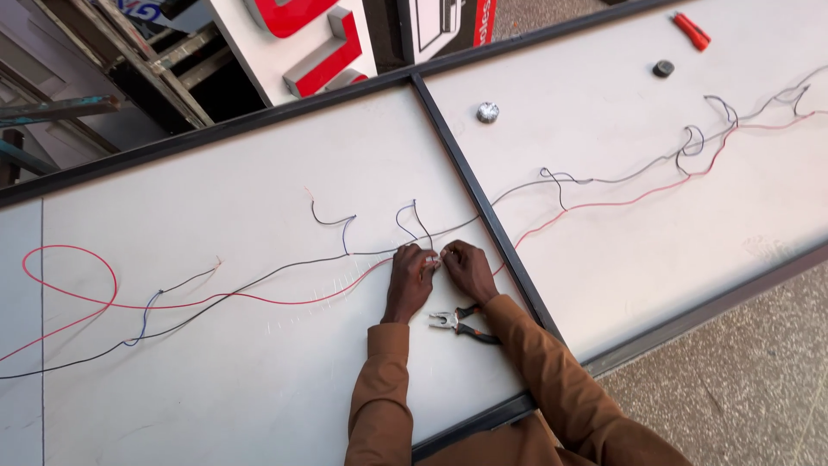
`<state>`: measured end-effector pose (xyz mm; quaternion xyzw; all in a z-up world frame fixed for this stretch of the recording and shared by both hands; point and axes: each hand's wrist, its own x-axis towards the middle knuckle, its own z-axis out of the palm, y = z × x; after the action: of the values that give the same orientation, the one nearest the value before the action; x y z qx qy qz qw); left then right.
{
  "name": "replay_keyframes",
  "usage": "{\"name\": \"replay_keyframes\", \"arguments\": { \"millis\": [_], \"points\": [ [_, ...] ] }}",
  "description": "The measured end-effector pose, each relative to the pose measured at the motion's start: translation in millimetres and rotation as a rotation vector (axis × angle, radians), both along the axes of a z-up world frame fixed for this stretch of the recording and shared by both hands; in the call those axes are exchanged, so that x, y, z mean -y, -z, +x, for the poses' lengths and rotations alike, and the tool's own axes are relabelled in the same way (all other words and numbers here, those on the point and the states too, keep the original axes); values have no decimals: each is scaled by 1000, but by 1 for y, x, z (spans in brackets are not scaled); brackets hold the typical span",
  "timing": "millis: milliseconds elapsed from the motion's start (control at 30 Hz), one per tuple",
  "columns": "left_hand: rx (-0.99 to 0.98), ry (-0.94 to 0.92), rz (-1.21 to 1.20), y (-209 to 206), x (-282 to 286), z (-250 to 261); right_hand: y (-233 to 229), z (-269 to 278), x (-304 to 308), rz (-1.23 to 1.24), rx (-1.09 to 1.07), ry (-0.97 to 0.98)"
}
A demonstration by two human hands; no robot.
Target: The person strips the insulation from the ends of red, blue, and black wires using pliers. They then twist the exposed strands of different colored wires together to create connections on a white work surface.
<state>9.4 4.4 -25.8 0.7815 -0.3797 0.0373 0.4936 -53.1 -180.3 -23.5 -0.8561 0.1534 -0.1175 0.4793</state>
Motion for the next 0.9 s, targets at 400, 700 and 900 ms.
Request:
{"name": "replay_keyframes", "arguments": {
  "millis": [400, 700, 900],
  "points": [
    [-79, 141, 52, -13, -11, 8, -39, -21, -20, -43, 128, -26],
    [-265, 146, 232, -35, -29, 16, -38, -25, -32, -626, 396, -355],
    [-411, 118, 122, -39, -39, 20, -29, -10, -35, -729, 584, -283]
  ]
}}
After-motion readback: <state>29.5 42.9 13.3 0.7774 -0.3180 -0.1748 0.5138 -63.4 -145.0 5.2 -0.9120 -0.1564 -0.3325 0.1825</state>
